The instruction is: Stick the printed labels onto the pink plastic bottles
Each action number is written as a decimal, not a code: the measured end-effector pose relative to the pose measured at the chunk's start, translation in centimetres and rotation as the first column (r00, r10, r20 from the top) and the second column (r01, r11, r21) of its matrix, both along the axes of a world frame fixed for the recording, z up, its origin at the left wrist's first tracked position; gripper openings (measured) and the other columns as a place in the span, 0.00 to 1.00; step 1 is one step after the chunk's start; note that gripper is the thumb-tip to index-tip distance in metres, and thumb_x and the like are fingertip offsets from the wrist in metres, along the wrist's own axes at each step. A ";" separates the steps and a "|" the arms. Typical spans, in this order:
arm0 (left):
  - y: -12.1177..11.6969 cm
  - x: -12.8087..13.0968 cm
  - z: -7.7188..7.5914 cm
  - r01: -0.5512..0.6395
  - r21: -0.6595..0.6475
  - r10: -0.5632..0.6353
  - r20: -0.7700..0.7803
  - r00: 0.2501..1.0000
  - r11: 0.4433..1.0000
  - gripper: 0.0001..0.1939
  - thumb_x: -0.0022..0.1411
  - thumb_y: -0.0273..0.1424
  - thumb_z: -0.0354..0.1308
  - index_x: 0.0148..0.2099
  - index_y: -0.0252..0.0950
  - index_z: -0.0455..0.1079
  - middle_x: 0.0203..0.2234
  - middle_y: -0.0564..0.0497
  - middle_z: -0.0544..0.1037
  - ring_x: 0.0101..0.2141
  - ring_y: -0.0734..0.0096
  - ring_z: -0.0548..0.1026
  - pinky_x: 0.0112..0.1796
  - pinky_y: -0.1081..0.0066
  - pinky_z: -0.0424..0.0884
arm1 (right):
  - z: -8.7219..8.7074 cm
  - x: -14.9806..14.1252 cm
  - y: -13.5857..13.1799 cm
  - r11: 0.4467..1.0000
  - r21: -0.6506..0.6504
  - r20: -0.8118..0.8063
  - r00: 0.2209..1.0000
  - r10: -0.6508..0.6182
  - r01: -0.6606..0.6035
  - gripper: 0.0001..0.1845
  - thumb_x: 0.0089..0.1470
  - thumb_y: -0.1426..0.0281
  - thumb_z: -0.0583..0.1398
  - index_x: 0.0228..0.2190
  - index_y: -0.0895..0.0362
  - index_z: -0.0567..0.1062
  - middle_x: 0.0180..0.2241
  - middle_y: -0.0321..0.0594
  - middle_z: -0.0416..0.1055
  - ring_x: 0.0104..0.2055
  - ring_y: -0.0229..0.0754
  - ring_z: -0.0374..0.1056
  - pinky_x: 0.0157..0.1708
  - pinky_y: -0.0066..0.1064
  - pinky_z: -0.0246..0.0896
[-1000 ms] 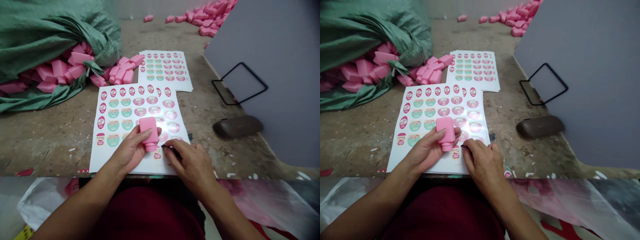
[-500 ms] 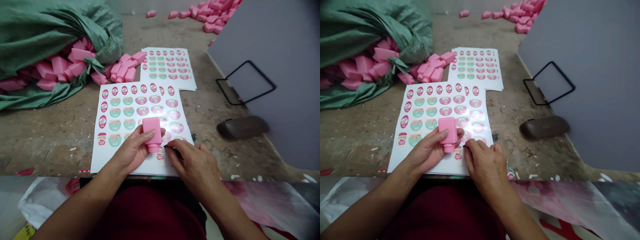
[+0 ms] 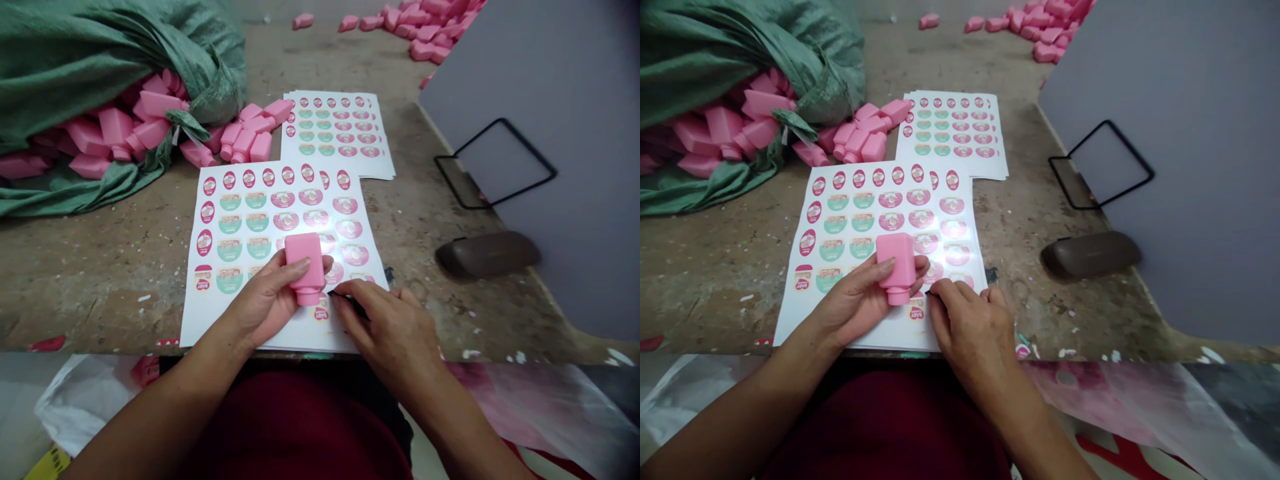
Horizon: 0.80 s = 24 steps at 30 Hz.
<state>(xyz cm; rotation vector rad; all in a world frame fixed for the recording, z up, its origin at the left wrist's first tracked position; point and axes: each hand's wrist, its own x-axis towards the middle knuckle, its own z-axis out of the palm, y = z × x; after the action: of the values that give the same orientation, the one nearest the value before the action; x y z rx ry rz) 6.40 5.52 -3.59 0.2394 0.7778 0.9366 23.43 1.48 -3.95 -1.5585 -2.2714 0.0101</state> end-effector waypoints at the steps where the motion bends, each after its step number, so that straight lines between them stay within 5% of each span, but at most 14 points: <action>1: 0.0 0.0 0.0 0.000 -0.002 0.000 0.001 1.000 1.000 0.16 0.60 0.23 0.60 0.51 0.30 0.70 0.40 0.42 0.80 0.45 0.64 0.77 0.55 0.62 0.65 | 0.0 -0.1 0.0 1.000 0.005 0.010 1.000 0.001 -0.001 0.10 0.62 0.72 0.55 0.31 0.56 0.75 0.26 0.35 0.76 0.22 0.42 0.65 0.30 0.35 0.48; 8: 0.0 -0.1 -0.2 0.004 0.011 -0.004 0.013 1.000 1.000 0.17 0.60 0.23 0.60 0.52 0.30 0.69 0.41 0.41 0.80 0.46 0.64 0.77 0.55 0.63 0.66 | 0.2 -0.5 -0.1 0.999 0.022 0.083 0.996 -0.035 0.034 0.10 0.61 0.72 0.55 0.29 0.56 0.75 0.24 0.36 0.75 0.20 0.43 0.64 0.30 0.36 0.49; 17: 0.0 -0.2 -0.2 0.013 0.003 -0.013 0.035 0.999 1.000 0.16 0.60 0.23 0.60 0.51 0.29 0.70 0.42 0.40 0.80 0.46 0.63 0.78 0.56 0.62 0.66 | 0.1 0.5 0.4 0.965 -0.261 -0.207 0.974 -0.088 0.032 0.07 0.60 0.68 0.57 0.32 0.54 0.75 0.25 0.33 0.76 0.22 0.40 0.66 0.27 0.32 0.52; 24: 0.1 -0.3 -0.1 -0.078 0.001 0.078 0.066 0.995 0.997 0.15 0.63 0.27 0.59 0.52 0.30 0.69 0.42 0.40 0.81 0.47 0.62 0.78 0.53 0.63 0.70 | -0.4 0.5 0.0 0.992 -0.129 -0.109 0.994 -0.031 0.016 0.08 0.61 0.70 0.56 0.33 0.55 0.75 0.28 0.35 0.78 0.25 0.41 0.67 0.30 0.34 0.50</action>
<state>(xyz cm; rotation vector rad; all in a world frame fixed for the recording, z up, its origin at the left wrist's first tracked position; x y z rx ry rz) 6.10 5.63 -3.73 0.1813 0.7293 1.0146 23.89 1.48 -4.32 -1.6058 -2.2036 0.2346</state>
